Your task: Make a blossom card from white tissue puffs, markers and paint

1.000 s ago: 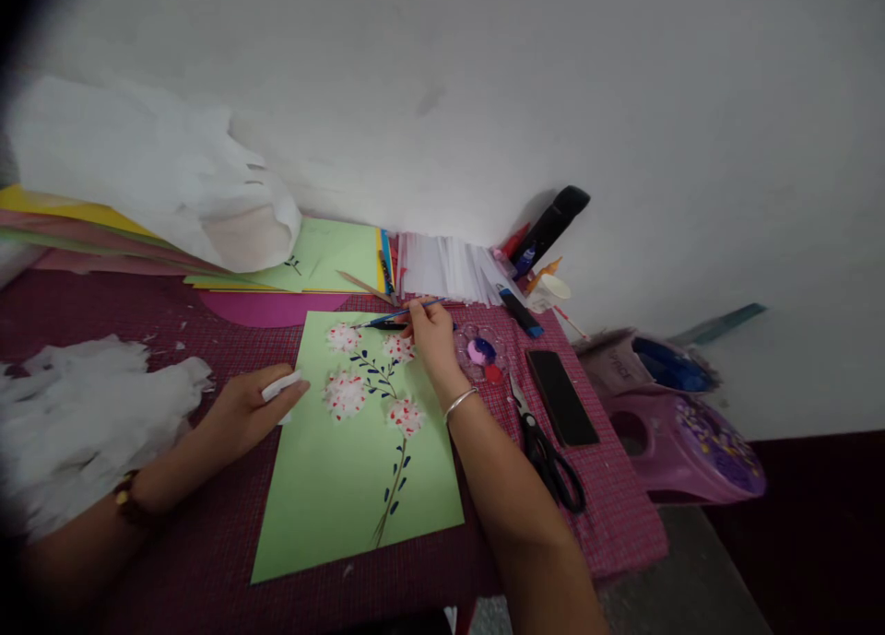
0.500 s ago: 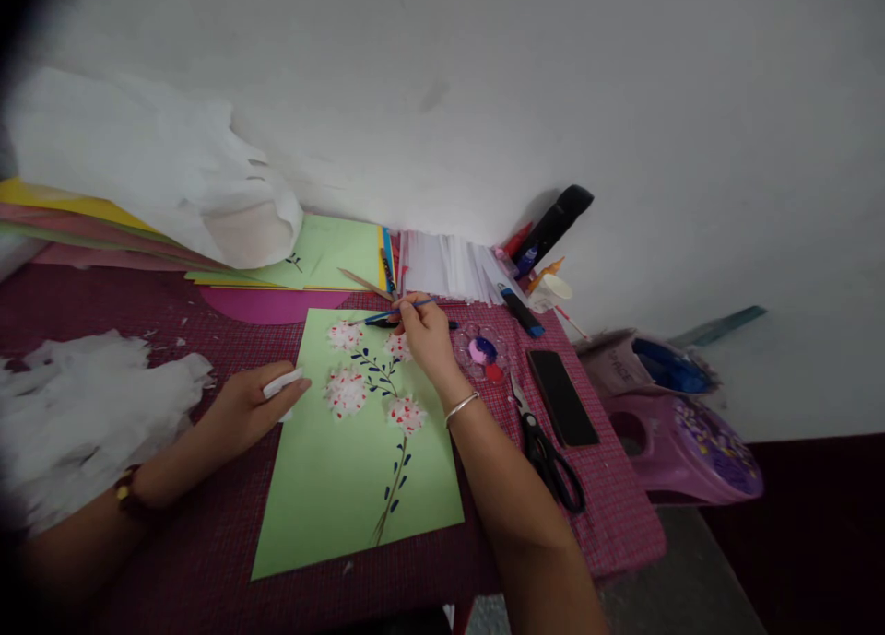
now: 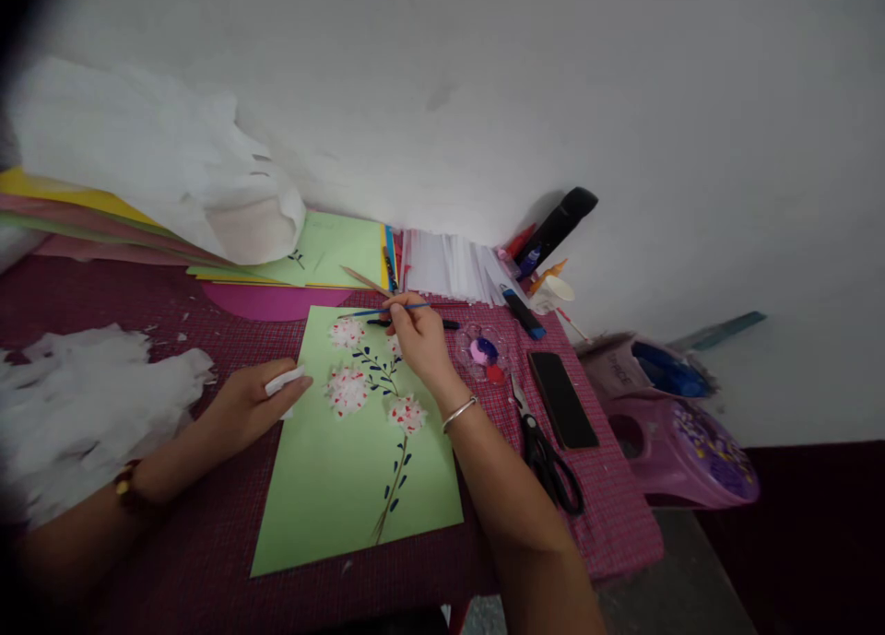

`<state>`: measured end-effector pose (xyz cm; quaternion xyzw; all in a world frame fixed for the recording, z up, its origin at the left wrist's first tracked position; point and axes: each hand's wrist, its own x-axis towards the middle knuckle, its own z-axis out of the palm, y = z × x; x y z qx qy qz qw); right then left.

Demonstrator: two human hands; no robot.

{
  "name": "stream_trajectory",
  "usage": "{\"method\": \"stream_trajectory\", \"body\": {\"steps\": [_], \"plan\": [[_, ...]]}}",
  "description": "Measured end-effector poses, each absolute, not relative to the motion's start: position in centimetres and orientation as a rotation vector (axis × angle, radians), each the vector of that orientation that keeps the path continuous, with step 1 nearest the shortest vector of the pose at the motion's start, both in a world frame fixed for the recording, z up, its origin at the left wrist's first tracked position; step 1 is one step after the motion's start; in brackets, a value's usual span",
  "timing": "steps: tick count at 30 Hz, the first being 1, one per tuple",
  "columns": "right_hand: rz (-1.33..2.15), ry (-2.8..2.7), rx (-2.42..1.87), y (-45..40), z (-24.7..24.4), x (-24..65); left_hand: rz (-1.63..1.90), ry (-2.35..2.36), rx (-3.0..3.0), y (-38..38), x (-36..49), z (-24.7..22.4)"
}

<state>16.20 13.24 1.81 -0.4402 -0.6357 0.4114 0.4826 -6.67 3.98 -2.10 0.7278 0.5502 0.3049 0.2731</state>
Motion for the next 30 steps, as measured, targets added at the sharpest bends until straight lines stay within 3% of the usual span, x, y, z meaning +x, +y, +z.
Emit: {"method": "stream_trajectory", "body": {"steps": [30], "plan": [[1.036,-1.450,-1.108,13.3,1.5,16.0,0.827,1.504,1.969,4.0,-6.7,-1.9]]}}
